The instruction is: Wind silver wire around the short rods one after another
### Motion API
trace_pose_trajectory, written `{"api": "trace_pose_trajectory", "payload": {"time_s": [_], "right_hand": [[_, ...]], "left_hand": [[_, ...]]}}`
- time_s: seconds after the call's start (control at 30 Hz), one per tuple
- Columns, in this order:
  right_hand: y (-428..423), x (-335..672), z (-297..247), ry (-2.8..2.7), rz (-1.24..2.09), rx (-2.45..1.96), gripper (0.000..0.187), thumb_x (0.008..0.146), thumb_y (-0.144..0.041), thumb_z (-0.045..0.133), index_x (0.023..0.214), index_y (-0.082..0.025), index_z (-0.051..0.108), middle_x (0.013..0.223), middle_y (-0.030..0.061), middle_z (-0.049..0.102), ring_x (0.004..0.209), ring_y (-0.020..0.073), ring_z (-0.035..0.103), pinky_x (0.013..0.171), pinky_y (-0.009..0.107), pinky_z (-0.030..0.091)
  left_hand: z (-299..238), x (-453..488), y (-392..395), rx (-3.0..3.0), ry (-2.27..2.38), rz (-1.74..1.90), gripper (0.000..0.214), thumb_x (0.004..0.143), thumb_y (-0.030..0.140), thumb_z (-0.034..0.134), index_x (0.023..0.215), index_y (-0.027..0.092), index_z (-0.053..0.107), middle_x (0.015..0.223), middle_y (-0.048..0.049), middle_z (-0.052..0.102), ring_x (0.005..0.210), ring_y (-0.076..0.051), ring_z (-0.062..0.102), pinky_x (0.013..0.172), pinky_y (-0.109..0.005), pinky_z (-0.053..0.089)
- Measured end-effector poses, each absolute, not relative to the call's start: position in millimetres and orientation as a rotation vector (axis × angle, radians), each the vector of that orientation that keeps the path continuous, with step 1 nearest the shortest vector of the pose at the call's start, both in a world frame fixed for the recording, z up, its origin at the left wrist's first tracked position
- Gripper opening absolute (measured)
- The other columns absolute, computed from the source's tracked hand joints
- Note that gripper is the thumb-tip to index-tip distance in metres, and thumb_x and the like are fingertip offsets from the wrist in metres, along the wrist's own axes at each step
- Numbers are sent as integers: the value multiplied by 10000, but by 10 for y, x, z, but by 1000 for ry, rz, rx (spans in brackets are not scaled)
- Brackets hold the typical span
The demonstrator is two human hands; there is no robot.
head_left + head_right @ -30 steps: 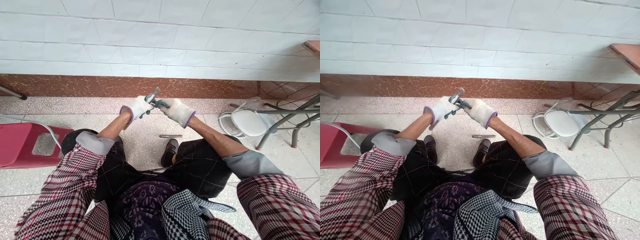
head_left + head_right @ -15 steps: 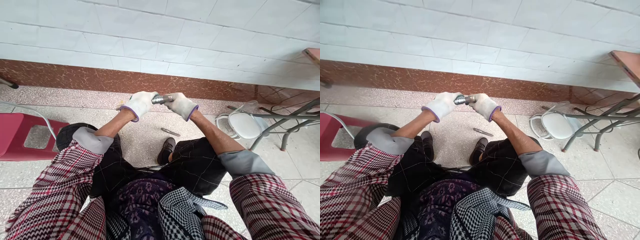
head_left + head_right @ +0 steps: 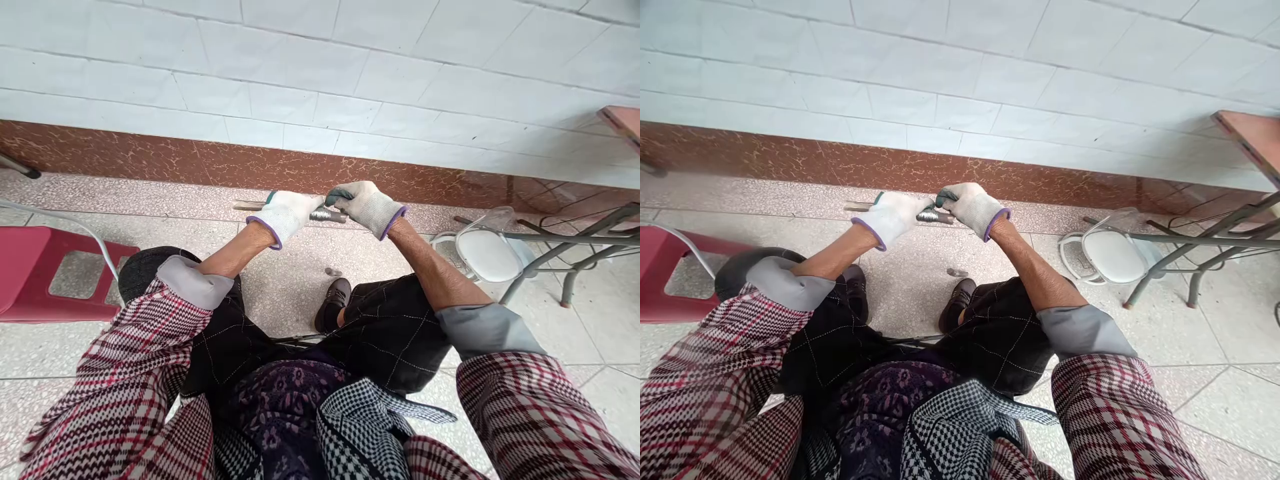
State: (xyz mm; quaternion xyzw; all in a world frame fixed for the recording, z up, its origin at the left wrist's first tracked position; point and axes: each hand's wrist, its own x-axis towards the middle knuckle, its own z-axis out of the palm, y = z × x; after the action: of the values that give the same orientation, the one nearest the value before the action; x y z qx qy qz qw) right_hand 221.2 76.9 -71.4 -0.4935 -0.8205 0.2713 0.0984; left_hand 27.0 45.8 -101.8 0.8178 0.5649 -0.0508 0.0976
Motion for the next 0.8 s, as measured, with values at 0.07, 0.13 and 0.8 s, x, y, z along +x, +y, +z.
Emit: {"api": "trace_pose_trajectory", "payload": {"time_s": [0.07,0.13,0.8], "right_hand": [[747,2170,-745,-2328,935,-1492,270,935,-167,581,1031,-146,832,820,47,722,632,139,599,603,299,488],[723,2136,-770,-2251,1030,-1540,283,933,-151,571,1049,-135,829,744,32,684,533,115,543,513,280,462],[562,2069,-847,-2075,1339,-1447,138,986,-168,658,880,-147,744,602,8,624,479,101,521,408,227,392]], "left_hand": [[-990,248,438,2411,1698,-129,468,1047,246,476,1458,310,690,988,-135,778,890,-314,713,759,-418,465],[-992,232,431,2382,1726,-155,467,1046,242,467,1454,276,692,980,-143,780,872,-313,709,746,-414,460],[-976,163,416,2161,1690,239,351,1077,354,465,1246,238,749,1009,-67,769,824,-198,640,730,-326,448]]}}
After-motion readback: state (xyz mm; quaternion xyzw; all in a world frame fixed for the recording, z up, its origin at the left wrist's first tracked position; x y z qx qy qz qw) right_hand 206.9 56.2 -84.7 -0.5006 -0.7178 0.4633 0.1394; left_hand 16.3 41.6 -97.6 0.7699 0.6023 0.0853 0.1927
